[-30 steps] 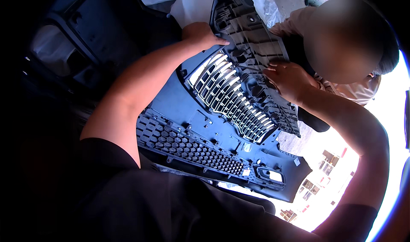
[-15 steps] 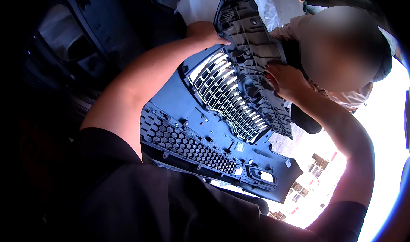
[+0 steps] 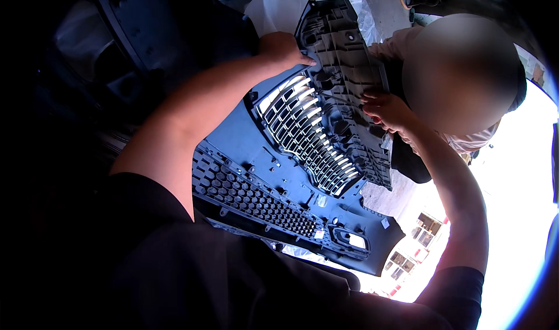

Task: The person uses a screwdriver to detach plastic components and clips from the inner side of a car bumper while another person assists by holding the parts.

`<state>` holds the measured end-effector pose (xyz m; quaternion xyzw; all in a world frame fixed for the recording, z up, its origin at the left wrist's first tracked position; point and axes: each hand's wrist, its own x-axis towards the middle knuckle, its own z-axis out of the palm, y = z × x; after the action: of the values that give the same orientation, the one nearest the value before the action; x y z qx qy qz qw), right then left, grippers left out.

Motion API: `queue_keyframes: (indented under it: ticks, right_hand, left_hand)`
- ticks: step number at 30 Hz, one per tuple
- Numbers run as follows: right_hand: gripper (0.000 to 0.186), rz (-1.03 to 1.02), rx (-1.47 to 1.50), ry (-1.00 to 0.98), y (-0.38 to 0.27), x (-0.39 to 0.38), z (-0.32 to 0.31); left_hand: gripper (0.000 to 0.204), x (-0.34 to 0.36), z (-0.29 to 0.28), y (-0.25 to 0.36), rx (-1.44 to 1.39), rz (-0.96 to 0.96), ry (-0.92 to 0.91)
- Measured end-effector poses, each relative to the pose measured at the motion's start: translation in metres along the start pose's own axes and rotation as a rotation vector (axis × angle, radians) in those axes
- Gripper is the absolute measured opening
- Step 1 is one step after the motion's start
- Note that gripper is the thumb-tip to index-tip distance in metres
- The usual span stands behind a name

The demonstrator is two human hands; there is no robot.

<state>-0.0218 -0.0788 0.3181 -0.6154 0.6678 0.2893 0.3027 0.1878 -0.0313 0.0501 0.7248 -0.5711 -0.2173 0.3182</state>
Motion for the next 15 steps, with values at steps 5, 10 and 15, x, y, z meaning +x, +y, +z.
queue_keyframes:
  ticks: [5, 10, 15]
  right_hand:
    - [0.032, -0.972, -1.047, 0.353, 0.048, 0.024, -0.012]
    - [0.024, -1.111, -1.253, 0.427, 0.030, 0.006, -0.001]
    - [0.036, -0.779, -0.726, 0.291, 0.056, 0.031, -0.001]
  left_hand:
    - [0.075, 0.003, -0.004, 0.005, 0.006, -0.031, -0.064]
    - [0.076, -0.002, -0.014, 0.007, 0.004, -0.037, -0.082]
    - [0.076, 0.000, -0.015, 0.008, -0.031, -0.021, -0.073]
